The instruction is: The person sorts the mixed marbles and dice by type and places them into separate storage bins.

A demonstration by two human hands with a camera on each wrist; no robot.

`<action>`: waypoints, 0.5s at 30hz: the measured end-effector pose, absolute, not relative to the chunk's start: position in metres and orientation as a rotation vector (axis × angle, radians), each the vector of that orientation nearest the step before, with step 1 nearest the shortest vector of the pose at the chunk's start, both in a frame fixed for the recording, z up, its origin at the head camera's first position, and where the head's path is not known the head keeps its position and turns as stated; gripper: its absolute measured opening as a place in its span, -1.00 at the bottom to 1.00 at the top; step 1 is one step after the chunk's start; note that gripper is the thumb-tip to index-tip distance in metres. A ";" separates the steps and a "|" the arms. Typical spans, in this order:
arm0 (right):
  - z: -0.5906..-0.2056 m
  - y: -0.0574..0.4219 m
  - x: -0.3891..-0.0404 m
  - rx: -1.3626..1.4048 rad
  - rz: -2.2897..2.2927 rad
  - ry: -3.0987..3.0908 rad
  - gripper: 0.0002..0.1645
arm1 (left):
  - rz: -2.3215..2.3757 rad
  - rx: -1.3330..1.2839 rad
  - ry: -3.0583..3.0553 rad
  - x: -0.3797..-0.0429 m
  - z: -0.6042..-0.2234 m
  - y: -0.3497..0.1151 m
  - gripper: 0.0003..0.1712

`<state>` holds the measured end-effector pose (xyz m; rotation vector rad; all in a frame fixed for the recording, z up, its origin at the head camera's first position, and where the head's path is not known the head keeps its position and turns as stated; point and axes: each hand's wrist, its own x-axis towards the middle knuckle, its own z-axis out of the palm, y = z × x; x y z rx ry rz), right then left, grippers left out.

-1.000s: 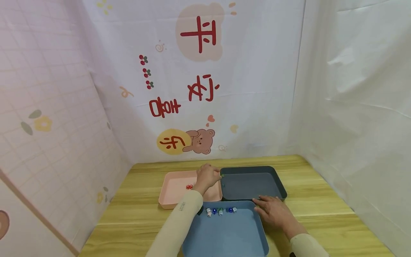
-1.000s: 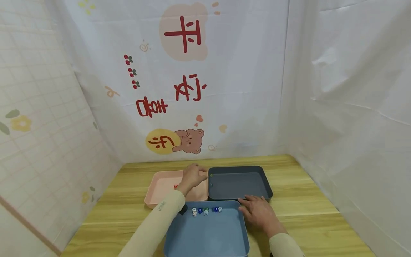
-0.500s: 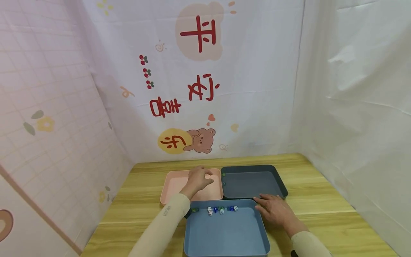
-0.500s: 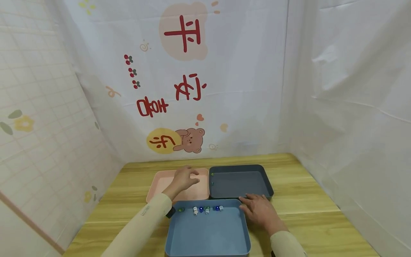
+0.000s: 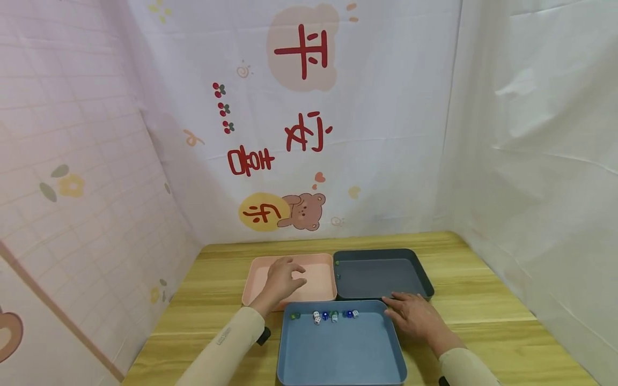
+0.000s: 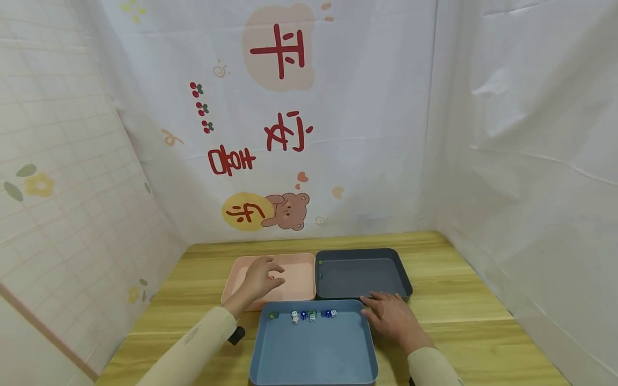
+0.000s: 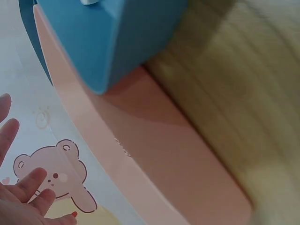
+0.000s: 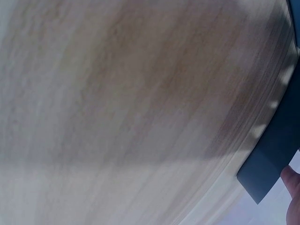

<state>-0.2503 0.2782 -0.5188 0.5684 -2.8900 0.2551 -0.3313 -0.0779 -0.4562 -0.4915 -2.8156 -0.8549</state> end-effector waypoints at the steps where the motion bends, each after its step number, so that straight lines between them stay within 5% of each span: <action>1: -0.519 0.278 -0.250 0.570 0.255 -2.893 -0.49 | -0.861 -0.485 -2.814 -0.329 -0.458 -0.081 -0.76; 15: -0.520 0.279 -0.252 0.565 0.259 -2.889 -0.49 | -0.795 -0.596 -2.744 -0.304 -0.482 -0.111 -0.75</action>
